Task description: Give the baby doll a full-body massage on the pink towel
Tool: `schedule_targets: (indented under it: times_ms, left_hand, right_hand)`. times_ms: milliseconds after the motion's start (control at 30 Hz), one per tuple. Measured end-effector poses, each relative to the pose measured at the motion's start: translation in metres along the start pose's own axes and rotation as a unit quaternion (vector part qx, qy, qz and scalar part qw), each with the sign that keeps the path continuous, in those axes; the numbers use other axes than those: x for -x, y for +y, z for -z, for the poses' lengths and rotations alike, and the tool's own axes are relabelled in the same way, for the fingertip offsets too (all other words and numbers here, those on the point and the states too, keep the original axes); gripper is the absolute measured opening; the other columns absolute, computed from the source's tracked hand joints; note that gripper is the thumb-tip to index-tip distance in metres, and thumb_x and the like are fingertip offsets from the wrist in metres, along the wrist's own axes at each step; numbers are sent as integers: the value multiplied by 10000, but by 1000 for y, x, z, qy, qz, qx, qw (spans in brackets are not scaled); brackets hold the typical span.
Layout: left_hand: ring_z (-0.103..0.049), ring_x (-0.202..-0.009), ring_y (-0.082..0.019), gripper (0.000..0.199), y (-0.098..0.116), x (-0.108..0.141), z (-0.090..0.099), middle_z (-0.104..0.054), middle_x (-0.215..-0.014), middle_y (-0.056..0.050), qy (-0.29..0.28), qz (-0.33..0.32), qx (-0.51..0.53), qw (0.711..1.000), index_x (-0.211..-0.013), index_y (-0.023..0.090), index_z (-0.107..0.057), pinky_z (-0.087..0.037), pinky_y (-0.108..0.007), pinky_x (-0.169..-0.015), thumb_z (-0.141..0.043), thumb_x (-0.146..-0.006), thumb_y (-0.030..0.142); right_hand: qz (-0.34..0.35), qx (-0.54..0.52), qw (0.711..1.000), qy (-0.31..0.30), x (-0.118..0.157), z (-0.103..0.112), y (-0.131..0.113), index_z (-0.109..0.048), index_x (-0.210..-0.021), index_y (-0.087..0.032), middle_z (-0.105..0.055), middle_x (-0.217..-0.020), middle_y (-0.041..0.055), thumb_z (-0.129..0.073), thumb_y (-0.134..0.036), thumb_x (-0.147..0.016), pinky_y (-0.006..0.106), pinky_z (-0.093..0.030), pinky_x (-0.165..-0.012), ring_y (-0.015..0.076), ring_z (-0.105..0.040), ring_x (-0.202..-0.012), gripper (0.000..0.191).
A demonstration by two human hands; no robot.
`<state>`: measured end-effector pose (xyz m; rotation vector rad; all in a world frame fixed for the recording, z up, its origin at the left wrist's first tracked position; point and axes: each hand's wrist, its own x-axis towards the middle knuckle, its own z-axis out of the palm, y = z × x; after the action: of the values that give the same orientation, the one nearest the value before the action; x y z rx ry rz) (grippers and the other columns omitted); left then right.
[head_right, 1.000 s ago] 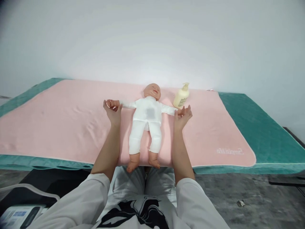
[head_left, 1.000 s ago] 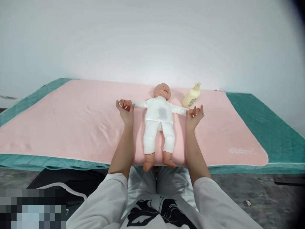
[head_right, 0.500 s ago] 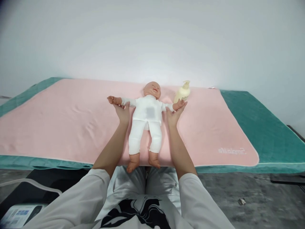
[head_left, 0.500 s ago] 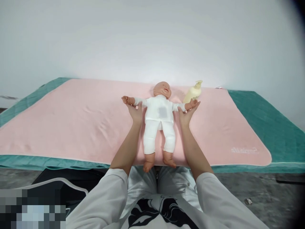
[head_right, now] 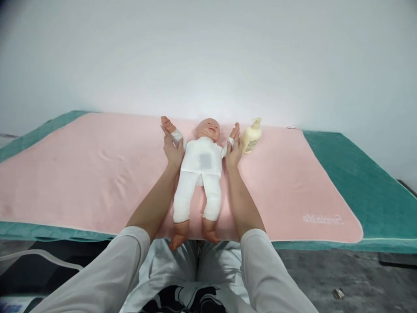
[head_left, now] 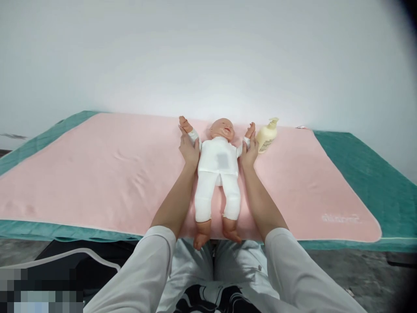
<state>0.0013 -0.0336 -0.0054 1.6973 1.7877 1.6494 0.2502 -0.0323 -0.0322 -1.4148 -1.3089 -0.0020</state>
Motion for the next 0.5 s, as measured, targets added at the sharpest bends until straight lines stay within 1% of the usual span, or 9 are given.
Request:
schedule_targets:
  times_ms: [100, 167, 233, 333, 433, 500]
  left_hand:
    - [-560, -1241, -323, 870, 0, -9, -1, -538, -1376, -139, -45, 5, -24, 999, -1589, 258, -54, -465, -442, -1002, -555, -894, 406]
    - [-590, -1184, -332, 860, 0, -16, -3, -571, -1308, -146, -81, 15, -43, 996, -1590, 261, -67, -484, -450, -949, -548, -898, 435]
    - [-606, -1151, -335, 845, 0, -23, -6, -598, -1248, -149, -106, 31, -67, 992, -1589, 259, -90, -483, -456, -933, -544, -900, 440]
    - [-610, -1153, -342, 804, 1, -33, -9, -618, -1210, -164, -145, 57, -125, 980, -1584, 236, -156, -468, -460, -948, -533, -892, 396]
    - [-624, -1139, -351, 769, 1, -42, -10, -633, -1205, -178, -204, 92, -190, 956, -1571, 228, -223, -467, -460, -937, -516, -873, 363]
    - [-633, -1128, -356, 766, -1, -47, -11, -649, -1200, -189, -238, 108, -215, 941, -1563, 206, -254, -474, -450, -919, -506, -858, 367]
  right_hand:
    - [23, 0, 1000, -8, -10, -8, 6, -367, -1498, -160, -517, -1376, 177, -370, -465, -957, 467, -404, -1107, 269, -481, -1321, 621]
    - [47, 0, 999, -27, -15, -11, 7, -358, -1500, -158, -533, -1399, 169, -364, -441, -957, 473, -404, -1105, 269, -491, -1306, 612]
    - [59, 4, 997, -48, -21, -13, 8, -368, -1491, -161, -549, -1418, 150, -372, -410, -950, 469, -412, -1099, 269, -525, -1267, 596]
    - [47, 15, 995, -87, -27, -15, 11, -414, -1469, -170, -578, -1415, 116, -422, -355, -916, 452, -425, -1095, 264, -566, -1225, 583]
    - [14, 16, 991, -134, -31, -17, 16, -455, -1450, -190, -592, -1410, 83, -450, -306, -881, 457, -418, -1115, 259, -555, -1259, 580]
    - [-4, 3, 988, -154, -31, -18, 19, -481, -1432, -210, -592, -1411, 63, -437, -297, -885, 464, -419, -1123, 247, -550, -1274, 555]
